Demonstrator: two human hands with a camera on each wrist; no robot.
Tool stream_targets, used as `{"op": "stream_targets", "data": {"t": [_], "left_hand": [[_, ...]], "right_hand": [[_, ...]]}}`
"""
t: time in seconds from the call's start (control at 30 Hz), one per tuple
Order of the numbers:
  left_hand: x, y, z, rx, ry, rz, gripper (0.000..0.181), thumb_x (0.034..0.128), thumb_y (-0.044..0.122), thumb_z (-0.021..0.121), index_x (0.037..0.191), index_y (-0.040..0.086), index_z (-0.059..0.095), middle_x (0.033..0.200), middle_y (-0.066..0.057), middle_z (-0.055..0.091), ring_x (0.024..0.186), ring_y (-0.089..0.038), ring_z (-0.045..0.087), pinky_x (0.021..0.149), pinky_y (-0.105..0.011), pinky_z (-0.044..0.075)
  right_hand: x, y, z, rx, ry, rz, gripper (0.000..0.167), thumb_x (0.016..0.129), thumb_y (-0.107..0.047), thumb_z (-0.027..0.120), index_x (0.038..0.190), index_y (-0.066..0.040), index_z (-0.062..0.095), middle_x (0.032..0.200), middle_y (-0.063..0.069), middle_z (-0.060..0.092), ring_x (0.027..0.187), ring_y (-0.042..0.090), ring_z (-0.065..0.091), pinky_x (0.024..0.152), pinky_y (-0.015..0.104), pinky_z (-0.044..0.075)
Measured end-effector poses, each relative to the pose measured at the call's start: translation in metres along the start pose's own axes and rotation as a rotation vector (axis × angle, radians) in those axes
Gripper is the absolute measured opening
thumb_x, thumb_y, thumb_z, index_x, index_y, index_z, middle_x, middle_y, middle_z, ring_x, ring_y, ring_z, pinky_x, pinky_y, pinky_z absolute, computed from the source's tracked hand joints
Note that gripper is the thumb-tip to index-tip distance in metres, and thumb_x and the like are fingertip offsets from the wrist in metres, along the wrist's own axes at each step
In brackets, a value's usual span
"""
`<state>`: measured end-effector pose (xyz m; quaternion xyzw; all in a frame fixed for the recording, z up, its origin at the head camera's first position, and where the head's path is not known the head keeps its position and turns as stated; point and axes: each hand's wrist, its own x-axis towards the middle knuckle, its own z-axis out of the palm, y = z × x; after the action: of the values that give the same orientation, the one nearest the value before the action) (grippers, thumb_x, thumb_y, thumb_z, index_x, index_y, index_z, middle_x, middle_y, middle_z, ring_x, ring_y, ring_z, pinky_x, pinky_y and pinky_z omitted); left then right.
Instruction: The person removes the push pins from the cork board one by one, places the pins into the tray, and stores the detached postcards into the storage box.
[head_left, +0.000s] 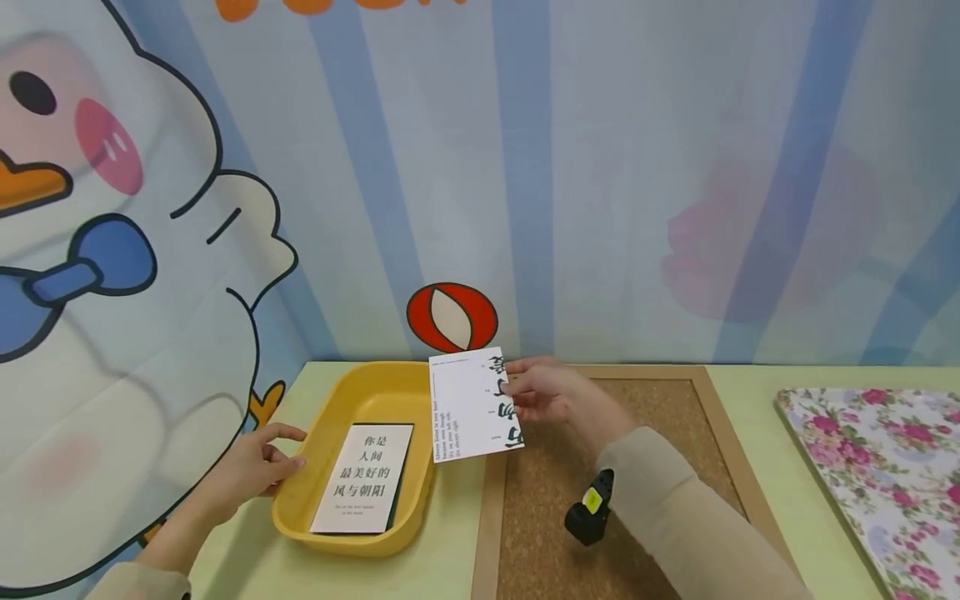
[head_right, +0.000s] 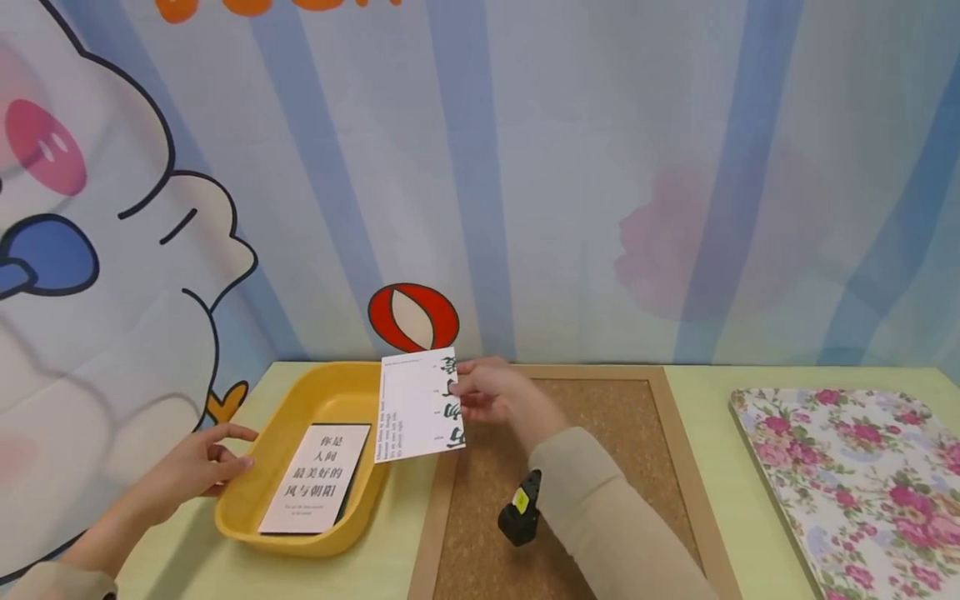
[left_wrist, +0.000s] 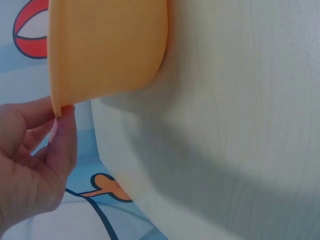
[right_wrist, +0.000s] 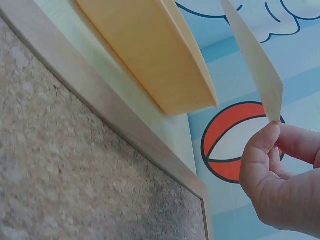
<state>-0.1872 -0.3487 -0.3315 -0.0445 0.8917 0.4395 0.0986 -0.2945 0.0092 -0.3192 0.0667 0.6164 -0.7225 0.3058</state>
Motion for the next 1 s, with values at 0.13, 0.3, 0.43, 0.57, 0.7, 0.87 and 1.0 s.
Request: {"op": "stream_targets", "data": {"t": [0.13, 0.3, 0.43, 0.57, 0.7, 0.87, 1.0], "left_hand": [[0.001, 0.000, 0.001, 0.004, 0.000, -0.009, 0.040, 0.0891, 0.005, 0.060, 0.123, -0.010, 0.045, 0.070, -0.008, 0.056, 0.059, -0.017, 0.052, 0.059, -0.030, 0.052], [0.002, -0.001, 0.001, 0.004, -0.005, -0.006, 0.040, 0.0893, 0.005, 0.060, 0.123, -0.009, 0.045, 0.070, -0.008, 0.055, 0.059, -0.018, 0.051, 0.058, -0.030, 0.051], [0.003, -0.003, 0.001, 0.007, -0.011, -0.012, 0.041, 0.0897, 0.007, 0.061, 0.124, -0.009, 0.044, 0.068, -0.007, 0.055, 0.057, -0.018, 0.049, 0.058, -0.030, 0.050], [0.002, -0.003, -0.001, 0.000, -0.020, -0.011, 0.042, 0.0900, 0.006, 0.060, 0.125, -0.009, 0.044, 0.068, -0.007, 0.056, 0.056, -0.018, 0.048, 0.058, -0.030, 0.049], [0.002, -0.002, -0.001, 0.000, -0.021, -0.004, 0.042, 0.0901, 0.006, 0.059, 0.125, -0.010, 0.043, 0.068, -0.007, 0.056, 0.056, -0.017, 0.048, 0.058, -0.030, 0.049], [0.003, -0.003, -0.001, 0.006, -0.014, 0.002, 0.042, 0.0901, 0.006, 0.060, 0.125, -0.009, 0.043, 0.069, -0.007, 0.056, 0.057, -0.018, 0.049, 0.058, -0.030, 0.050], [0.003, -0.004, -0.001, 0.015, -0.019, -0.003, 0.042, 0.0902, 0.006, 0.060, 0.125, -0.010, 0.043, 0.070, -0.008, 0.056, 0.058, -0.018, 0.049, 0.059, -0.030, 0.050]], "right_hand": [[0.003, 0.001, 0.006, -0.006, 0.003, 0.004, 0.046, 0.089, 0.006, 0.052, 0.134, 0.000, 0.043, 0.100, 0.015, 0.058, 0.071, 0.018, 0.053, 0.053, 0.019, 0.045], [0.006, 0.003, 0.012, 0.004, -0.002, 0.006, 0.046, 0.089, 0.008, 0.052, 0.133, 0.000, 0.043, 0.097, 0.014, 0.056, 0.071, 0.018, 0.052, 0.052, 0.019, 0.044], [0.009, 0.006, 0.017, 0.022, -0.003, 0.013, 0.044, 0.088, 0.009, 0.052, 0.130, 0.000, 0.044, 0.091, 0.011, 0.054, 0.069, 0.016, 0.051, 0.051, 0.018, 0.044], [0.010, 0.007, 0.022, 0.031, 0.007, 0.027, 0.040, 0.089, 0.007, 0.054, 0.127, -0.001, 0.047, 0.089, 0.010, 0.056, 0.067, 0.016, 0.051, 0.050, 0.017, 0.044], [0.010, 0.006, 0.028, 0.047, 0.008, 0.046, 0.040, 0.089, 0.006, 0.055, 0.127, -0.002, 0.049, 0.090, 0.011, 0.057, 0.068, 0.016, 0.051, 0.050, 0.017, 0.043], [0.010, 0.005, 0.037, 0.092, 0.011, 0.062, 0.040, 0.089, 0.006, 0.055, 0.127, -0.004, 0.051, 0.095, 0.013, 0.058, 0.073, 0.019, 0.051, 0.053, 0.017, 0.044], [0.012, 0.006, 0.048, 0.080, 0.018, 0.077, 0.040, 0.089, 0.004, 0.056, 0.127, -0.005, 0.052, 0.099, 0.014, 0.059, 0.076, 0.020, 0.052, 0.057, 0.019, 0.046]]}}
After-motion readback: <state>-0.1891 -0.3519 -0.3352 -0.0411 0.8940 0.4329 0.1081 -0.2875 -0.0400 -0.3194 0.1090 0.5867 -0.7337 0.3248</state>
